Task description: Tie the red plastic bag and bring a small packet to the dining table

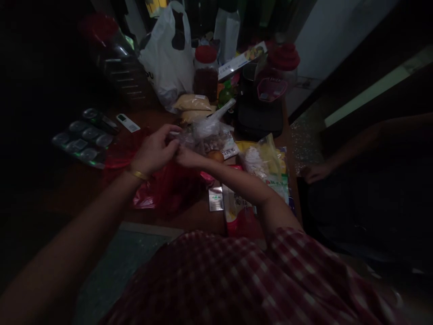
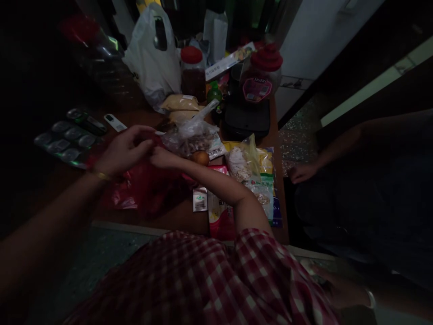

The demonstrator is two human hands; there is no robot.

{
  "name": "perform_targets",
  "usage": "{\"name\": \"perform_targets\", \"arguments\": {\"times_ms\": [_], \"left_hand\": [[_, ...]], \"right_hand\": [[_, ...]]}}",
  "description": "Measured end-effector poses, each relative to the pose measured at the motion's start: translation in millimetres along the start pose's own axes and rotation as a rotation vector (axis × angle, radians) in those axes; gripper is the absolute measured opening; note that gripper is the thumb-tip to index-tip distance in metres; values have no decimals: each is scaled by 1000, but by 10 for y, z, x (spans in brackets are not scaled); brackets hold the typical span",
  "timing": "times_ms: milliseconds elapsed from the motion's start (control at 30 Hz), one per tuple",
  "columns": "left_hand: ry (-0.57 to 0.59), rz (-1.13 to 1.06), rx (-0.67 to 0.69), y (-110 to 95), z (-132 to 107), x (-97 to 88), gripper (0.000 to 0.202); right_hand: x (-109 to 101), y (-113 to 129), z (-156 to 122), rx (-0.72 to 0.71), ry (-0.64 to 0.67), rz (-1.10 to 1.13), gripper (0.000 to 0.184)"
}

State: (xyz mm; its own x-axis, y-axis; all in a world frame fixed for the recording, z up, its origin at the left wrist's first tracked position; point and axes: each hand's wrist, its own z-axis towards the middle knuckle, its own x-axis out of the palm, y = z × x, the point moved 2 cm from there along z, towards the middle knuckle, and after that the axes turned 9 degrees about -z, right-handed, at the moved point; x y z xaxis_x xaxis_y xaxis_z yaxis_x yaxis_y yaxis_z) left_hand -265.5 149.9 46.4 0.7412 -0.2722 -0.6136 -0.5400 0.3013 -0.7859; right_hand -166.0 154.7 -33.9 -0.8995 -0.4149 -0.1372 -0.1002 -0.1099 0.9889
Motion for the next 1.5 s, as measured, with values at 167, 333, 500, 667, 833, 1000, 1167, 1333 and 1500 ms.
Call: {"name": "perform_targets", "arguments": {"times_ms": [167, 333, 500, 667, 833, 1000, 1167, 1333, 1500], "left_hand": [[86, 163, -43, 293, -227, -128, 29], [41, 76, -183, 402, -587, -162, 31], [9, -174, -164, 398, -647, -83, 31], [45, -571, -295, 612, -490, 147, 31], [209, -689, -342, 674, -457, 355, 41], [127, -50, -37, 613, -436, 123, 27], [91, 708, 229, 925, -584, -66, 27], [167, 976, 126, 1391, -715, 31, 35], [118, 856, -18, 1315, -612, -105, 38]], "right_hand": [[-24, 52, -141, 145, 99, -59, 40], [-30, 121, -169, 183, 103, 35, 22], [-42, 235, -232, -90, 231, -229, 8], [-45, 208, -421, -518, 127, -959, 21], [-31, 10, -441, -552, -80, -1242, 33], [-123, 10, -532, -507, -132, -1280, 34], [-232, -264, -981, -420, -152, -1276, 33], [-285, -706, -1550, -258, -224, -1374, 44], [-82, -700, -2041, 64, -383, -1401, 38]]}}
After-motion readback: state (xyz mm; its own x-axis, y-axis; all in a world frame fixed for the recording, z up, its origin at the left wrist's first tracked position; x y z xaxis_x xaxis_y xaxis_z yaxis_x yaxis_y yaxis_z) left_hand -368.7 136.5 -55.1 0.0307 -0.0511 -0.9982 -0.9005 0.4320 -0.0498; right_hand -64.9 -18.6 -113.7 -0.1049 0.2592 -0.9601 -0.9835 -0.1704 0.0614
